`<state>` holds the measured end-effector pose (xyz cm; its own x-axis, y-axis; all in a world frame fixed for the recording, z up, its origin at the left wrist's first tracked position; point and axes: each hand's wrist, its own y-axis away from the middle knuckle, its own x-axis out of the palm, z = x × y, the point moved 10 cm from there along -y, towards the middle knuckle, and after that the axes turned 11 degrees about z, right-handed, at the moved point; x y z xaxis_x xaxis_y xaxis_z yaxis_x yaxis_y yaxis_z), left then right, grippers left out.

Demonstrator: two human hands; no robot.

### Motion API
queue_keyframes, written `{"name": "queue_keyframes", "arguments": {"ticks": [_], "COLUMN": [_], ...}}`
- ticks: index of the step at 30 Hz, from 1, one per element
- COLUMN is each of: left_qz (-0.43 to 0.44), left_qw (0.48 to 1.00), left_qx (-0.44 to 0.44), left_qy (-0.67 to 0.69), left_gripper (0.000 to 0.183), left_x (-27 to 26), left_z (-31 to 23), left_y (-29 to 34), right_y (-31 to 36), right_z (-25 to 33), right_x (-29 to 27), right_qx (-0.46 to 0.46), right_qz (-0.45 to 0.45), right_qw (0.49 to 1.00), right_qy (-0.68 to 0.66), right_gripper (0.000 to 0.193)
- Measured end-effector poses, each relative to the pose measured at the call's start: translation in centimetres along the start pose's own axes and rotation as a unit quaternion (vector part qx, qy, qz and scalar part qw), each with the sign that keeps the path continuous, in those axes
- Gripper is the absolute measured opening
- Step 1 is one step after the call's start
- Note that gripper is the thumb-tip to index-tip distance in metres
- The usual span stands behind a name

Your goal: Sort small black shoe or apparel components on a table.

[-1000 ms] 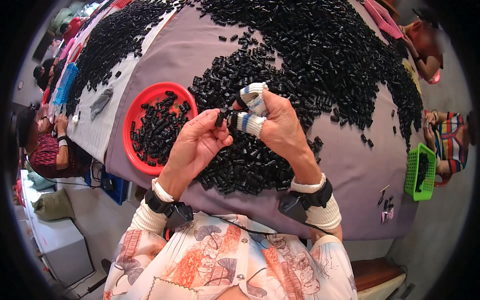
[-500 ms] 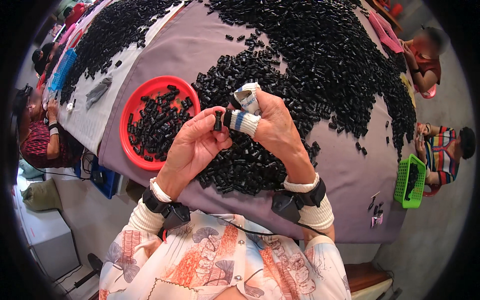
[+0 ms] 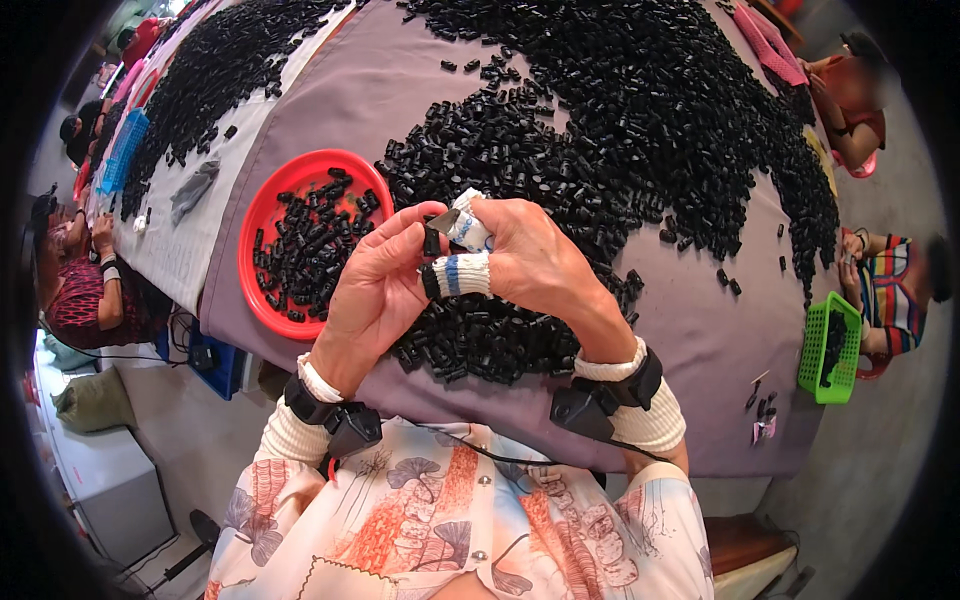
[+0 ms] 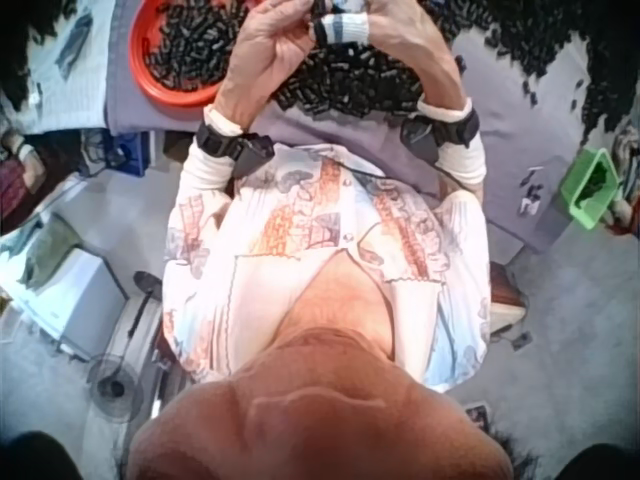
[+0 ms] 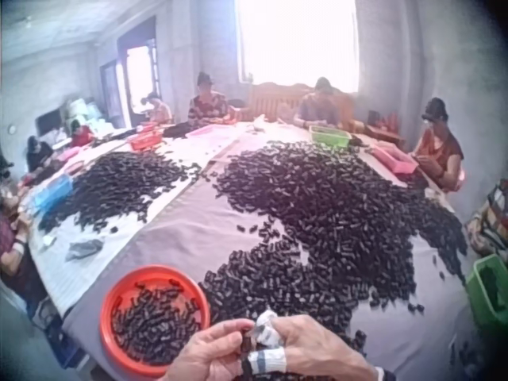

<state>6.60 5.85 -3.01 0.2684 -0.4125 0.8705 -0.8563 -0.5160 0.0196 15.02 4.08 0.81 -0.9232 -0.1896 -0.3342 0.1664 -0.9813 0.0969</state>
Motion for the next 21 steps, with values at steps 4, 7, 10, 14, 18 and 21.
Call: {"name": "queue_keyframes", "arguments": {"ticks": [4, 7, 10, 14, 18, 21], "left_qz": [-0.014, -0.012, -0.005, -0.002, -0.004, -0.013], "left_qw": [1.0, 1.0, 1.0, 1.0, 1.0, 1.0], "left_qx": [0.0, -0.002, -0.006, -0.004, 0.0, 0.01], "left_qy": [0.002, -0.004, -0.01, -0.009, -0.012, -0.02], "left_gripper": [0.025, 0.024, 0.023, 0.022, 0.022, 0.02], "left_x": [-0.1, 0.01, 0.01, -0.01, -0.26, -0.19], "left_z": [0.19, 0.25, 0.33, 0.4, 0.53, 0.39], "left_y": [-0.04, -0.07, -0.08, -0.04, -0.12, -0.11], "right_y": [-0.03, -0.02, 0.02, 0.12, 0.21, 0.31], "right_z": [0.25, -0.06, -0.49, -0.38, -0.47, 0.05], "right_x": [0.05, 0.21, 0.36, 0.5, 0.55, 0.66], "right_qx": [-0.004, 0.004, 0.01, 0.015, 0.011, 0.0], "right_qz": [0.015, 0.024, 0.027, 0.026, 0.026, 0.024], "right_qw": [0.999, 0.999, 0.999, 0.999, 0.999, 0.999], "right_qy": [0.034, 0.026, 0.018, 0.019, 0.023, 0.031], "right_gripper": [0.039, 0.039, 0.04, 0.041, 0.039, 0.036]}}
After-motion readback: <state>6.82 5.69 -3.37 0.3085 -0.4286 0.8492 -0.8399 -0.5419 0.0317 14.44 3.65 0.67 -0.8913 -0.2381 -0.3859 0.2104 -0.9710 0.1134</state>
